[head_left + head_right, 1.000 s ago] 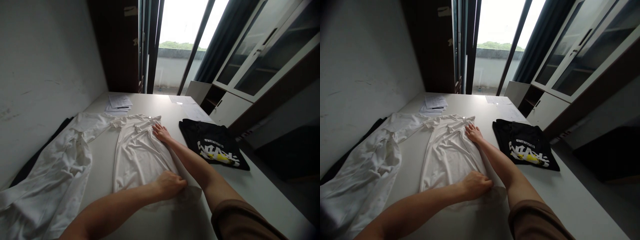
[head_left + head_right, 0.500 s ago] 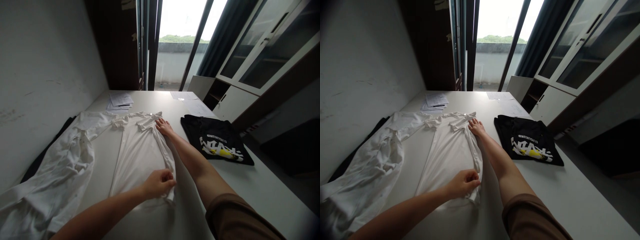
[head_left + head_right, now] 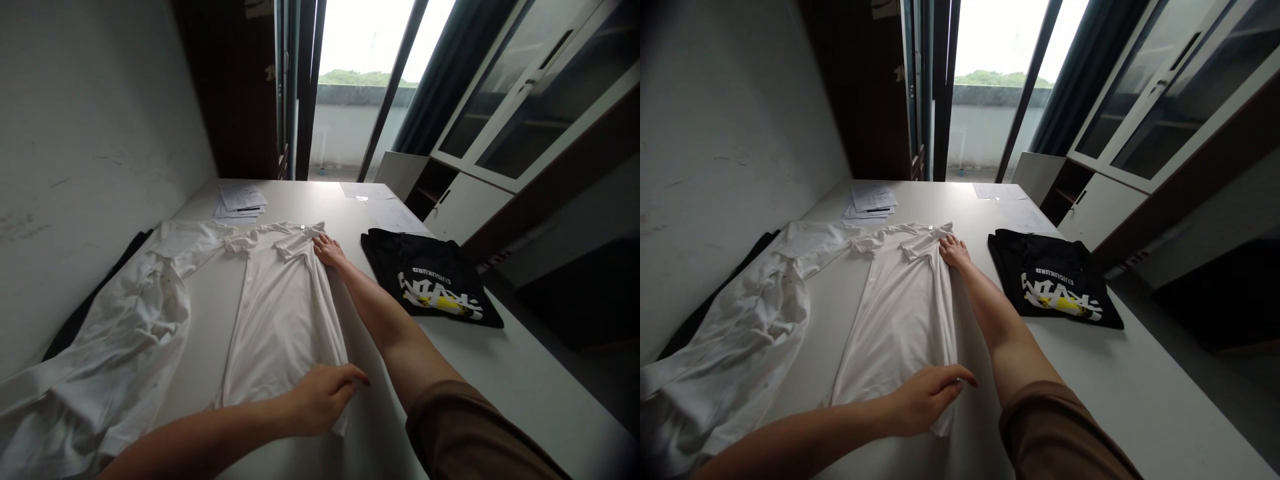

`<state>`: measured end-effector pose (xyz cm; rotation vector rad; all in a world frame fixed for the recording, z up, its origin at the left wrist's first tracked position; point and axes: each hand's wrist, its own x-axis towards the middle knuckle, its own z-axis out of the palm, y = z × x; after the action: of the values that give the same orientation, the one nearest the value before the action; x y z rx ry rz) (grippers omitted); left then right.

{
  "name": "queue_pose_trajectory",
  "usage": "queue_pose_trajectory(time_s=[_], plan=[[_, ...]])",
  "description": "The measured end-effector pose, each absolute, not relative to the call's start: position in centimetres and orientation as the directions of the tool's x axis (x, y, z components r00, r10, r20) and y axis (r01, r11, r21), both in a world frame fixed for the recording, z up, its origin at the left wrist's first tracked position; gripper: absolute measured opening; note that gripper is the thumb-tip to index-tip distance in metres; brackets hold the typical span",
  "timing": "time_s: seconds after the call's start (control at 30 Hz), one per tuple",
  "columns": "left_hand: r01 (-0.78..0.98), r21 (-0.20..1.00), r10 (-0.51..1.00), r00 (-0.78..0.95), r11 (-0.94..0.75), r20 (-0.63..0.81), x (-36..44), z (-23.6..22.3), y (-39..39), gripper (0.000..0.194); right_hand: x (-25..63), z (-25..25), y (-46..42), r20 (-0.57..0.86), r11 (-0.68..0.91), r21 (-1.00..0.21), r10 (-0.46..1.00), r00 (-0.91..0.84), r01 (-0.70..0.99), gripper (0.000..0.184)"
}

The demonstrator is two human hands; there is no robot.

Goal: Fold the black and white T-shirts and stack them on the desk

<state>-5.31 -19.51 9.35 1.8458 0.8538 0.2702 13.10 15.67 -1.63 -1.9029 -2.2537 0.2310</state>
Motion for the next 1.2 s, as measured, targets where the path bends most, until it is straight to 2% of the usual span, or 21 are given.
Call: queue_pose_trajectory(time_s=[0.13,0.23,0.33,0.43,0.53,0.7,0.8,0.87,0.93,1.0,1.1,1.2], plan=[[0.567,0.760,0.707,0.676,-0.316,-0.210,-7.4,9.8,-19.9,0.045,13.1,-1.1,15.9,0.007,0.127,-0.277,0.991,-0.130,0.952,0.059],[0.625,0.723,0.747,0.622,-0.295,-0.233,-9.0,9.2,-19.7,0.048,12.7,-0.7,16.1,-0.019,0.082,-0.272,0.996,-0.091,0.959,0.069],[0.600,0.766,0.786,0.579,-0.231,-0.217,-9.8,8.2,-19.2,0.048,11.6,-0.3,16.2,-0.022,0.029,-0.257,0.999,-0.036,0.966,0.082],[0.514,0.835,0.799,0.577,-0.196,-0.168,-9.6,7.7,-19.0,0.044,10.0,0.0,16.7,-0.044,-0.068,-0.268,0.997,0.058,0.961,0.083],[0.468,0.866,0.752,0.631,-0.174,-0.190,-9.3,8.1,-19.1,0.041,8.4,0.1,17.2,-0.051,-0.165,-0.277,0.986,0.157,0.947,0.081],[0.399,0.896,0.546,0.803,-0.194,-0.239,-10.2,9.8,-18.3,0.039,7.4,-0.1,17.7,-0.015,-0.207,-0.291,0.977,0.212,0.934,0.080],[0.458,0.879,0.439,0.823,-0.135,-0.361,-11.3,10.5,-17.1,0.038,7.8,0.1,17.5,0.034,-0.176,-0.336,0.980,0.198,0.925,0.070],[0.511,0.848,0.421,0.806,-0.139,-0.416,-11.9,10.7,-16.4,0.041,8.1,0.4,17.0,0.146,-0.121,-0.356,0.972,0.183,0.927,0.059],[0.563,0.793,0.503,0.767,-0.232,-0.398,-12.4,10.6,-15.9,0.048,8.1,0.6,16.3,0.298,0.011,-0.334,0.950,0.094,0.942,0.050],[0.618,0.716,0.610,0.716,-0.324,-0.341,-12.5,10.3,-15.5,0.058,7.9,0.9,15.2,0.381,0.193,-0.280,0.922,-0.076,0.940,0.041],[0.678,0.662,0.711,0.633,-0.320,-0.306,-12.0,9.3,-15.1,0.061,7.2,1.2,13.7,0.357,0.383,-0.229,0.888,-0.289,0.895,0.033],[0.729,0.610,0.786,0.559,-0.311,-0.266,-11.0,8.1,-15.2,0.064,6.4,1.6,12.6,0.297,0.453,-0.171,0.871,-0.393,0.875,0.041]])
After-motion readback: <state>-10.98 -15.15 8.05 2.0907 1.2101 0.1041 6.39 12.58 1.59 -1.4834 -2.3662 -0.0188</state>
